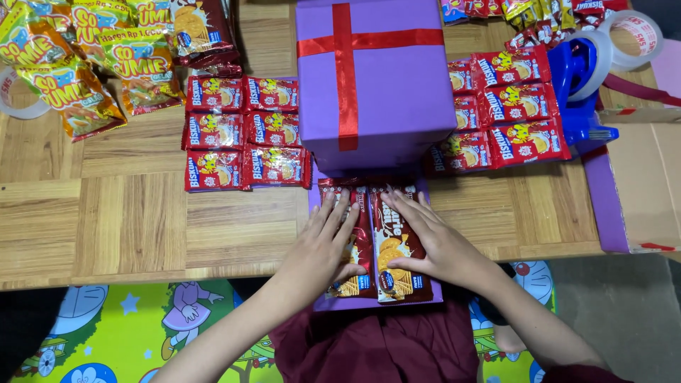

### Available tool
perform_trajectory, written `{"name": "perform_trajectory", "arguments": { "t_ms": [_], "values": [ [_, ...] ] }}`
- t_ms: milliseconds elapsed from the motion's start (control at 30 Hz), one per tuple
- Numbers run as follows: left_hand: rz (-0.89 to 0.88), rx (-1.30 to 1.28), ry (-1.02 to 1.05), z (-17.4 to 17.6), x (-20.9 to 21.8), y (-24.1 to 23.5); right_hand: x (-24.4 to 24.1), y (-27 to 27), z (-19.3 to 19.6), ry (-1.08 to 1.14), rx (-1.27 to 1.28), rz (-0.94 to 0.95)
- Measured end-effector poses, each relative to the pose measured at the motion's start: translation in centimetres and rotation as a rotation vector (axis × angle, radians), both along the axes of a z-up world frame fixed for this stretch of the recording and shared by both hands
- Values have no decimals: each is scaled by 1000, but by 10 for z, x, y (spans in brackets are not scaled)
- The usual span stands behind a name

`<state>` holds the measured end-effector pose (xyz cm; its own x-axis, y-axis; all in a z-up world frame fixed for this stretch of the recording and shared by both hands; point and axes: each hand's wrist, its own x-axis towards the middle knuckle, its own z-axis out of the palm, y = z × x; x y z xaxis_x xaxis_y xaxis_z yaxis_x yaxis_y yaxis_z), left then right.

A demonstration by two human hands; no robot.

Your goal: The person constructs a decorative snack box by taping various packaged snacks onto a purple cardboard base.

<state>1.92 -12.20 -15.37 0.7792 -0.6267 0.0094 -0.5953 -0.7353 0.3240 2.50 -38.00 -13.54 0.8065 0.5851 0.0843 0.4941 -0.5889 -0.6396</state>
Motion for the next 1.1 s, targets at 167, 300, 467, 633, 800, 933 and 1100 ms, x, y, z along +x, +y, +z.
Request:
{"name": "perform_trajectory", "arguments": {
  "t_ms": [167, 300, 467, 633, 800, 933, 1100],
  "values": [
    [11, 26, 32, 5, -1, -1, 3, -1, -10, 6, -33, -21],
    [13, 15, 60, 4, 0, -1, 4, -1, -14, 8, -71, -36],
    [18, 26, 62, 0, 0, -2, 3, -4, -19, -12, -87, -27],
    [23, 19, 73, -1, 1, -1, 3, -2, -16, -24, -69, -19],
    [70, -128, 210, 27, 14, 5, 7, 2, -8, 47, 60, -93],
    [144, -271, 228, 40, 24, 6, 7, 5, 0, 5, 164, -153],
    [184, -350, 220, 37, 23, -1, 5, 11, 4, 101, 173, -209]
  ]
}}
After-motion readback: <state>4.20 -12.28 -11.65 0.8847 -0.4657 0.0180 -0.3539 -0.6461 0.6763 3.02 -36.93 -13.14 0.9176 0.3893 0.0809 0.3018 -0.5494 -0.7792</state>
